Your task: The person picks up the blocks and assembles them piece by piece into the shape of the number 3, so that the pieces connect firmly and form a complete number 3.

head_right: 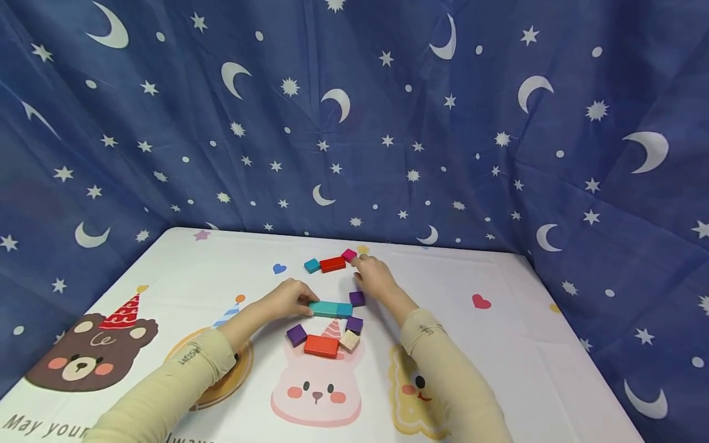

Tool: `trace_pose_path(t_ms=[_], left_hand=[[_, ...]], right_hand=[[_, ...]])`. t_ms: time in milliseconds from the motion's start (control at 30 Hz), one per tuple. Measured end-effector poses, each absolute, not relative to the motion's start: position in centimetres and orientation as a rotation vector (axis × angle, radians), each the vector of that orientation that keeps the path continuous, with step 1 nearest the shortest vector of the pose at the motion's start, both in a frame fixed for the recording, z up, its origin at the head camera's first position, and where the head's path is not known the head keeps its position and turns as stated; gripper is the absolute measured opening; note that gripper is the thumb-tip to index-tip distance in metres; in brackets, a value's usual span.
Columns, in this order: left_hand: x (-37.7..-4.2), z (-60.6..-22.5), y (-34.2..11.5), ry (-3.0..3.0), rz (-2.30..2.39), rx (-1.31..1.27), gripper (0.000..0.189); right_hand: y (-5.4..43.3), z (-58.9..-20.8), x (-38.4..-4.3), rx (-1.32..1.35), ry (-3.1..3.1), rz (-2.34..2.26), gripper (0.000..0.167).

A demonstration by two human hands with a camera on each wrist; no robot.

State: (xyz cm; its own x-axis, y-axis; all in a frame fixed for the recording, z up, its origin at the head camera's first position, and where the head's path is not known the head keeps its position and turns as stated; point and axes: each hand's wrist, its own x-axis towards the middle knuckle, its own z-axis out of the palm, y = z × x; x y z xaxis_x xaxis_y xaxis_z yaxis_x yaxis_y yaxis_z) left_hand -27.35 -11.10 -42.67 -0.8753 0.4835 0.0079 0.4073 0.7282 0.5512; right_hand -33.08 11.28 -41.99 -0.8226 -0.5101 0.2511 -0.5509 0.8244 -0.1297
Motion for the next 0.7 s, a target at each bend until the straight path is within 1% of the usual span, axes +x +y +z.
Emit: trace_pose_path(t_ms=[233, 467, 533, 700], left_hand=[[-27.5, -42.8, -11.3, 2.789, 0.847, 0.770, 0.027], [-27.7, -43.0, -11.3, 2.778, 0.877, 0.809, 0.027], [-27.7, -43.1, -11.3, 2.778, 0.871, 0.821, 0.027], [-27.6, -43.0, -11.5, 2.789, 0.849, 0.805, 0.028]], right_hand=[[11.0, -42.6, -35.1, 0.739, -2.873, 0.311, 0.027], [11.1, -43.0, -36.6, 0.659, -3.002, 0.453, 0.046], [11.2, -43.0, -36.9, 0.660, -3.010, 0.504, 0.050], [11.2, -42.9, -37.7, 0.738, -3.046, 0.504, 0.051]])
